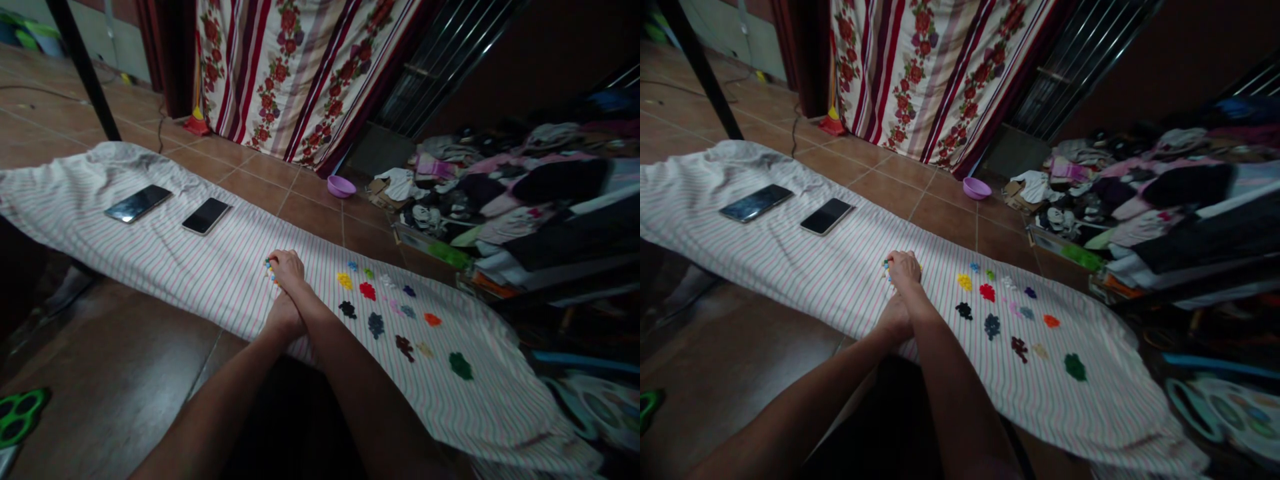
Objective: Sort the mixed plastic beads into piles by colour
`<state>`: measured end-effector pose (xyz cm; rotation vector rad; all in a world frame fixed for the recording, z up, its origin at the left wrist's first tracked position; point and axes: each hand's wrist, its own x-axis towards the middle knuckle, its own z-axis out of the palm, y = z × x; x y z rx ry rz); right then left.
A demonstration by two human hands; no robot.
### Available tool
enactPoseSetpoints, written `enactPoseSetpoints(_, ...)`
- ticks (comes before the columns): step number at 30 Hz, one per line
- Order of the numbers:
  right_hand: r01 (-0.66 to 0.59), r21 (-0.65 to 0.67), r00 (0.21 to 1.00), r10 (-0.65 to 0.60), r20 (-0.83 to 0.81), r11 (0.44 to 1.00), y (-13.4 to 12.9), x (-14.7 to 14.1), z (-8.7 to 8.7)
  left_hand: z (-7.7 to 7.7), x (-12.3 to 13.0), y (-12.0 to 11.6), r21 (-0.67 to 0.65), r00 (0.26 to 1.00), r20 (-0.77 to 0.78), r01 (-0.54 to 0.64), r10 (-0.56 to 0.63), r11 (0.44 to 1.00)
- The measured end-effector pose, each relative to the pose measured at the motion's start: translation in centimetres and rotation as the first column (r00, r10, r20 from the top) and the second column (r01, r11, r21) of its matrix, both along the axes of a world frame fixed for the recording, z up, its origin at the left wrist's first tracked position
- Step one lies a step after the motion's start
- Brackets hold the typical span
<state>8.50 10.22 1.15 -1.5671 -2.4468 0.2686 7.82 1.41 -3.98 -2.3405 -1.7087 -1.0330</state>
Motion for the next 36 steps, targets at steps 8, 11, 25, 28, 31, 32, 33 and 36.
enactPoseSetpoints(8,0.034,0.01,0.998,-0.035,0.053,0.999,0.7,-0.8,-0.3,-0.2,-0.2,-0.2,-0.05,0.998,-0.001,0.055,-0.055,0.997)
enactPoseSetpoints(11,0.038,0.019,0.999,-0.039,0.016,0.999,0.8,-0.8,-0.5,0.3,-0.3,-0.3,-0.096,0.998,0.042,0.055,-0.051,0.994)
enactPoseSetpoints(25,0.069,0.103,0.991,-0.056,-0.124,0.992,2.2,3.0,-0.1,1.2,-0.4,-0.7,-0.165,0.994,-0.069,0.077,-0.089,0.983)
enactPoseSetpoints(28,0.097,0.108,0.989,-0.083,-0.124,0.989,2.2,4.5,-0.2,1.2,-0.4,-0.7,-0.127,0.994,-0.081,0.067,-0.077,0.99)
enactPoseSetpoints(31,0.131,0.113,0.984,-0.115,-0.138,0.985,2.0,6.1,-0.4,1.2,-0.4,-0.8,-0.138,0.993,-0.095,0.05,-0.064,0.989)
enactPoseSetpoints(32,0.149,0.113,0.981,-0.133,-0.144,0.982,2.0,6.7,-0.5,1.2,-0.4,-0.9,-0.146,0.993,-0.101,0.048,-0.063,0.988)
enactPoseSetpoints(33,0.173,0.112,0.976,-0.156,-0.151,0.979,1.9,7.2,-0.5,1.3,-0.4,-0.9,-0.153,0.993,-0.105,0.046,-0.062,0.987)
enactPoseSetpoints(36,0.243,0.095,0.958,-0.223,-0.182,0.965,1.6,8.8,-0.6,1.3,-0.4,-0.9,-0.159,0.993,-0.103,0.048,-0.065,0.986)
